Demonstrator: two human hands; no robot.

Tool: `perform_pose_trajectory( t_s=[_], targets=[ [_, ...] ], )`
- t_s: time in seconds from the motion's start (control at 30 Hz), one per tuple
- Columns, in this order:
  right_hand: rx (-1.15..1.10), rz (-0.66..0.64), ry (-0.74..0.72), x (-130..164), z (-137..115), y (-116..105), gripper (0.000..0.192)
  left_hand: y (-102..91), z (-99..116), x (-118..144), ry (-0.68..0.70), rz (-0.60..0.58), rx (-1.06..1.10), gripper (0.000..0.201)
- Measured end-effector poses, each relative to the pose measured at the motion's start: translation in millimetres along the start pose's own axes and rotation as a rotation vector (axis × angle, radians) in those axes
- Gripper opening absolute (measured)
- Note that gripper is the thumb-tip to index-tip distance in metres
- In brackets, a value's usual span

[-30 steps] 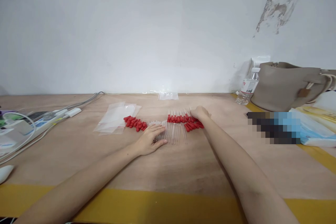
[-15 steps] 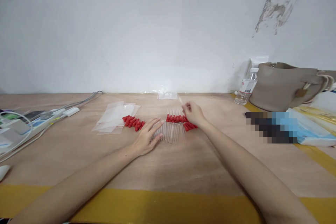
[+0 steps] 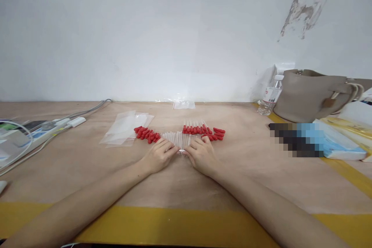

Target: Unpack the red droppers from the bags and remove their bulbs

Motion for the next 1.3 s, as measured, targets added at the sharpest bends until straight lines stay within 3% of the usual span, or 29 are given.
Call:
perform_pose_trajectory(
  t_s=[0.23,0.8,0.9,1.1,1.3],
  targets=[
    [0.110,0.027,-0.091,5,-4,1,0.021,5.1,1,-1,-0.012,-0.086,0.024,0.024],
    [0.216,0.119,-0.220,17,-2,-7,0.020,7.4,-6,6,-0.057,-0.100,0.148,0.023],
    [0.146,0.132,-0.141,18,19,-11,0.019,6.2,-18,11,-0.123,-0.080,0.157,0.023],
    [-0.164,0.123,0.354,23,108,-9,0.026,4.6,-49,15,-0.336,-0.010,0.192,0.022],
    [-0.346,0.054,0.540,31,160,12,0.033,15.2,-50,-6,-0.285,-0.085,0.306,0.029]
  ],
)
Point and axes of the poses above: each hand's wrist, its own x-axis away from the middle knuckle, its own y-axis out of the palm, z = x × y, the point moved 8 cm from there along -x, towards the middle knuckle, and after that the axes turned 13 degrees about -z, right-handed, at the moved point
